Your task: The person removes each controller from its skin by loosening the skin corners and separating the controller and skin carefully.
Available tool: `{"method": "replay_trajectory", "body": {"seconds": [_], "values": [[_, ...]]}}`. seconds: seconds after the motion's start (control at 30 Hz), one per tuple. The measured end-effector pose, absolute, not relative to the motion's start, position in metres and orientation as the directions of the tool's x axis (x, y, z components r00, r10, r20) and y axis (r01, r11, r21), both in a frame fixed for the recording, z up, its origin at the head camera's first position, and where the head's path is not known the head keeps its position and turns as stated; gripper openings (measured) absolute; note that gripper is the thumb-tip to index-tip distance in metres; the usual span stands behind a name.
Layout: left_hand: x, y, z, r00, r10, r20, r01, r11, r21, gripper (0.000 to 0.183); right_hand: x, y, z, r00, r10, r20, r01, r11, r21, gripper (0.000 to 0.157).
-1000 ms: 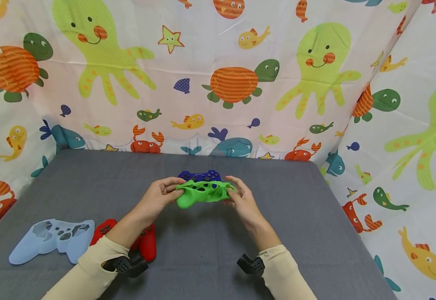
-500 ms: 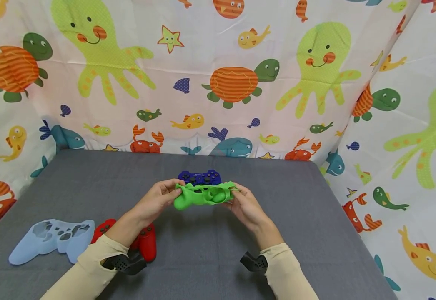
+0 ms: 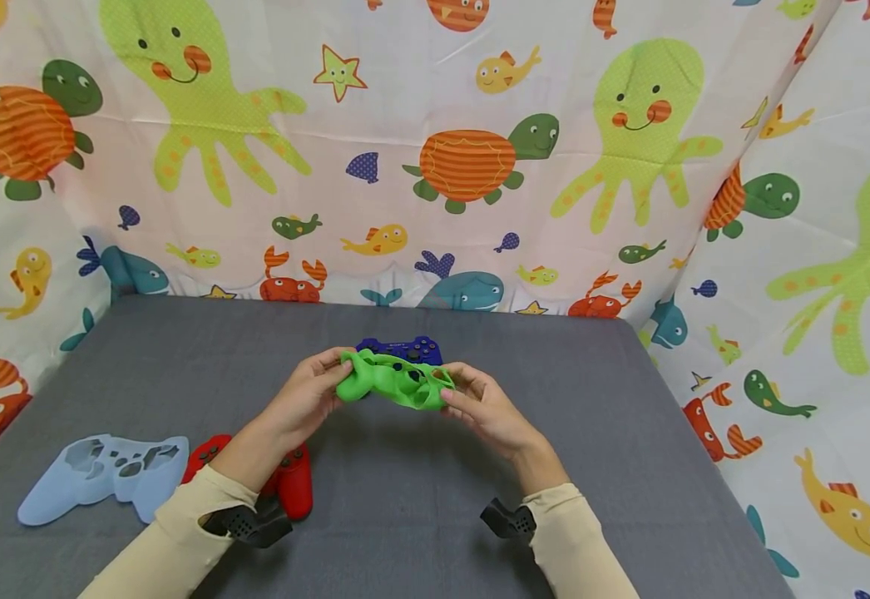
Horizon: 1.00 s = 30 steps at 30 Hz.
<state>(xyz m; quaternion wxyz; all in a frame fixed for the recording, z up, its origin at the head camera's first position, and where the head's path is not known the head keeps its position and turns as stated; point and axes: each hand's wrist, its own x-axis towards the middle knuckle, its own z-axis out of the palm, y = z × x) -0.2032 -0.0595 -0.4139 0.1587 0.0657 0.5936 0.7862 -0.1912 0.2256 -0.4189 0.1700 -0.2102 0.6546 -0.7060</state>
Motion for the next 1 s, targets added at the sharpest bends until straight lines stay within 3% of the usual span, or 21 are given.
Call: {"method": "replay_trajectory", "body": {"seconds": [0.23, 0.37, 0.47, 0.53, 0.77, 1.0], "values": [[-0.192, -0.046, -0.410, -0.955, 0.296, -0.018, -0.058, -0.128, 0.990, 0.025, -0.185, 0.205, -0.418, -0.937, -0.340, 0.077, -0.115, 0.092, -0.989, 0.044], [-0.187, -0.042, -0.408, -0.958, 0.286, 0.018, -0.014, -0.109, 0.994, 0.024, -0.184, 0.198, -0.418, -0.991, -0.115, 0.072, -0.092, 0.181, -0.979, 0.053], [-0.186, -0.039, -0.410, -0.959, 0.283, 0.024, -0.007, -0.111, 0.994, 0.022, -0.185, 0.196, -0.416, -0.997, 0.075, 0.008, 0.002, 0.127, -0.992, 0.054], [-0.185, -0.038, -0.412, -0.959, 0.281, 0.029, 0.000, -0.104, 0.995, 0.021, -0.185, 0.196, -0.414, -0.992, 0.116, -0.058, 0.061, 0.022, -0.998, 0.051], [-0.182, -0.032, -0.415, -0.951, 0.290, 0.107, 0.095, -0.053, 0.994, 0.018, -0.183, 0.196, -0.410, -0.965, 0.060, -0.255, 0.243, -0.151, -0.958, 0.043], [-0.192, -0.040, -0.419, -0.975, 0.217, 0.037, 0.010, -0.124, 0.992, 0.019, -0.185, 0.196, -0.411, -0.975, -0.101, -0.197, 0.219, -0.293, -0.931, 0.047]]}}
